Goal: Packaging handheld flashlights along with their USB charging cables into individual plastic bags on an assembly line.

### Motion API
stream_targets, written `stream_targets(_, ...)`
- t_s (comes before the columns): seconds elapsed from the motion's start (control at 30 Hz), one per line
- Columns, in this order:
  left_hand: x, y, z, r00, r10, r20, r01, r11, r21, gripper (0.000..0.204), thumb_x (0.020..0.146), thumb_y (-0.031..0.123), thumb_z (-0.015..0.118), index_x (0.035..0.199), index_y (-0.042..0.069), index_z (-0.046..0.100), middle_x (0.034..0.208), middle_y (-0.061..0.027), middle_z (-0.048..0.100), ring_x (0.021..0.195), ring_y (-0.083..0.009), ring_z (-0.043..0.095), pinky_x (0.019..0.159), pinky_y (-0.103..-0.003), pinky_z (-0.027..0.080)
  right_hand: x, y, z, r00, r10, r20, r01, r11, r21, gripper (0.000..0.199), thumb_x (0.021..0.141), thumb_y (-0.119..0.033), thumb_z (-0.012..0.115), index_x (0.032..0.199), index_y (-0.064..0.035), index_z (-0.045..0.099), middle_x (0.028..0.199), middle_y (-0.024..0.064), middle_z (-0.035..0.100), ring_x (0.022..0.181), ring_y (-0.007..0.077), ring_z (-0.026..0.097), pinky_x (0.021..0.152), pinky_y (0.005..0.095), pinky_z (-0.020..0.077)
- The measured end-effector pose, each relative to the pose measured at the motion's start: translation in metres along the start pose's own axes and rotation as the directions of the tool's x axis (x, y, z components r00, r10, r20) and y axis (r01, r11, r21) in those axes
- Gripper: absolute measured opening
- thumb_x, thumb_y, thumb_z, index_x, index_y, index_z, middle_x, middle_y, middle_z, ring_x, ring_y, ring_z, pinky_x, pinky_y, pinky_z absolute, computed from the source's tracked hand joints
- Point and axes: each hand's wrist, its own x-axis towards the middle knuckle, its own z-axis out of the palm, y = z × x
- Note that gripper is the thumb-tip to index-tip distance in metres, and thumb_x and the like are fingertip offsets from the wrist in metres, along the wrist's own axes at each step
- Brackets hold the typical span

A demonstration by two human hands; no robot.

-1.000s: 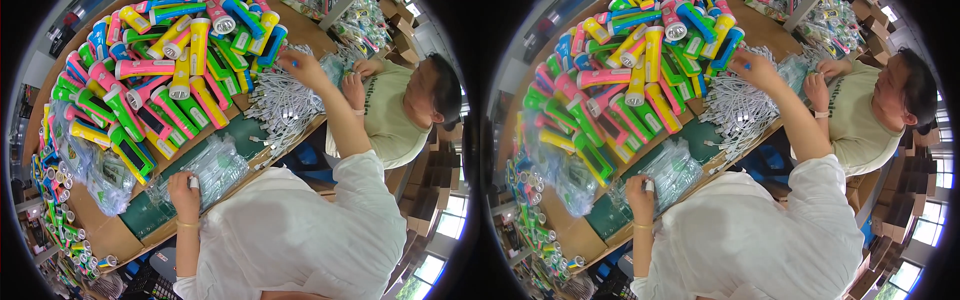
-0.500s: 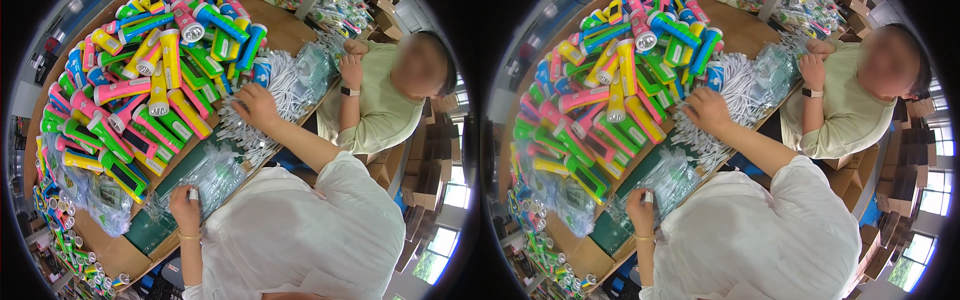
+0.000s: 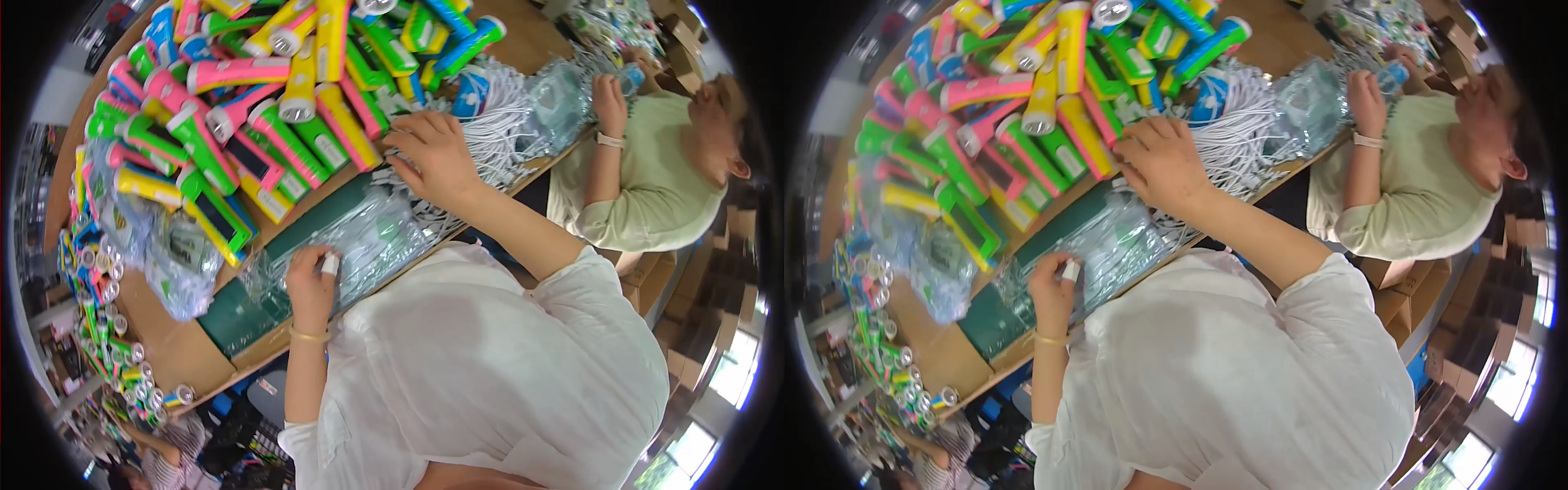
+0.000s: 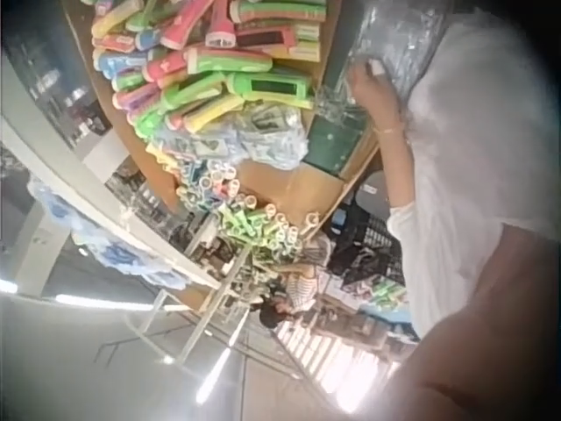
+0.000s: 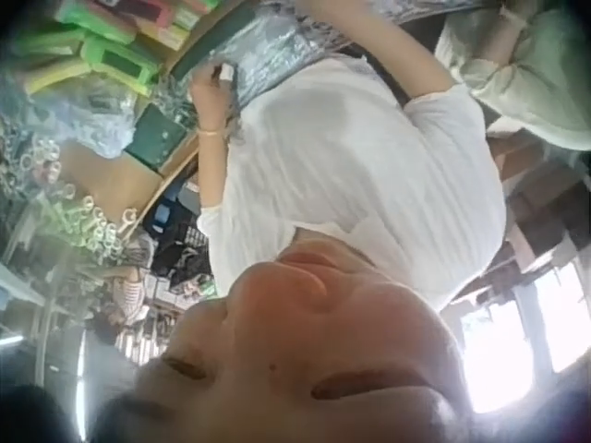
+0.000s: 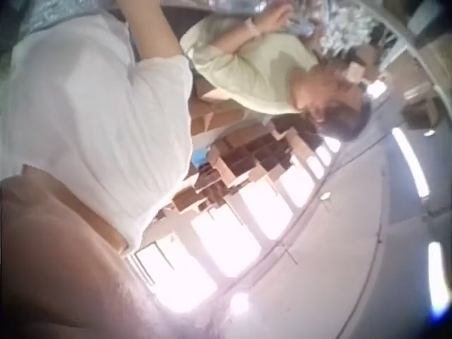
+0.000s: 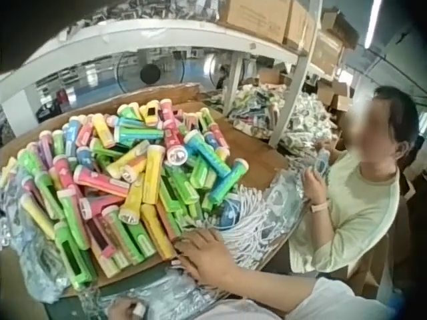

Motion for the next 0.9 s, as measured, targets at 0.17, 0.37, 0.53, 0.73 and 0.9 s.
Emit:
stream_targets(0.17,-0.001,0.01,-0.001,0.999,-0.003,-0.042,0.0,0.997,-0.083,0.014,0.079,-0.002,0.073,0.092,0.001,0.069,0.09,-0.0155,0.069,0.086,-0.0337,0.066,0.077,-0.038,0.053,-0.015,-0.054,0.036,0.869,-0.372,0.326,0.148,0.824,0.547,0.025,0.079,-0.019,0.079,0.101,-0.0117,0.07,0.101,0.0064,0.068,0.101,0.028,0.063,0.088,0.042,0.0473)
stream_targets(0.37,-0.018,-0.005,-0.022,0.997,0.036,-0.067,-0.036,0.999,-0.01,0.014,0.078,0.0,0.075,0.092,0.003,0.071,0.09,-0.0131,0.071,0.084,-0.0317,0.067,0.076,-0.037,0.054,-0.012,-0.054,0.059,0.783,-0.458,0.42,0.233,0.843,0.484,0.01,0.082,-0.012,0.074,0.091,-0.0124,0.069,0.088,0.0029,0.067,0.089,0.0243,0.065,0.08,0.0389,0.0479)
stream_targets(0.53,-0.036,-0.018,-0.047,0.976,-0.126,-0.178,0.108,0.988,-0.108,0.012,0.085,0.003,0.075,0.096,0.0,0.072,0.088,-0.0112,0.072,0.077,-0.0203,0.067,0.072,-0.03,0.053,-0.001,-0.062,0.053,0.832,-0.355,0.426,0.141,0.878,0.457,0.017,0.083,-0.011,0.074,0.1,-0.0113,0.068,0.097,0.0046,0.069,0.09,0.028,0.066,0.082,0.0406,0.0493)
stream_targets(0.73,-0.036,-0.005,-0.048,0.98,-0.147,-0.137,0.123,0.978,-0.169,0.014,0.084,0.002,0.077,0.098,0.0,0.072,0.083,-0.009,0.07,0.07,-0.0148,0.062,0.069,-0.027,0.051,-0.001,-0.1,0.076,0.771,-0.511,0.381,0.153,0.728,0.668,0.025,0.086,-0.009,0.071,0.109,-0.0187,0.067,0.104,0.0028,0.066,0.094,0.0275,0.066,0.081,0.0421,0.0528)
stream_targets(0.9,-0.044,-0.006,-0.049,0.976,-0.151,-0.157,0.124,0.977,-0.172,0.015,0.085,0.002,0.076,0.101,0.002,0.073,0.085,-0.0101,0.07,0.072,-0.0164,0.063,0.07,-0.028,0.052,-0.004,-0.091,0.084,0.758,-0.526,0.385,0.189,0.743,0.642,0.015,0.087,-0.015,0.07,0.101,-0.0159,0.067,0.093,0.0043,0.062,0.09,0.0291,0.065,0.079,0.0433,0.0526)
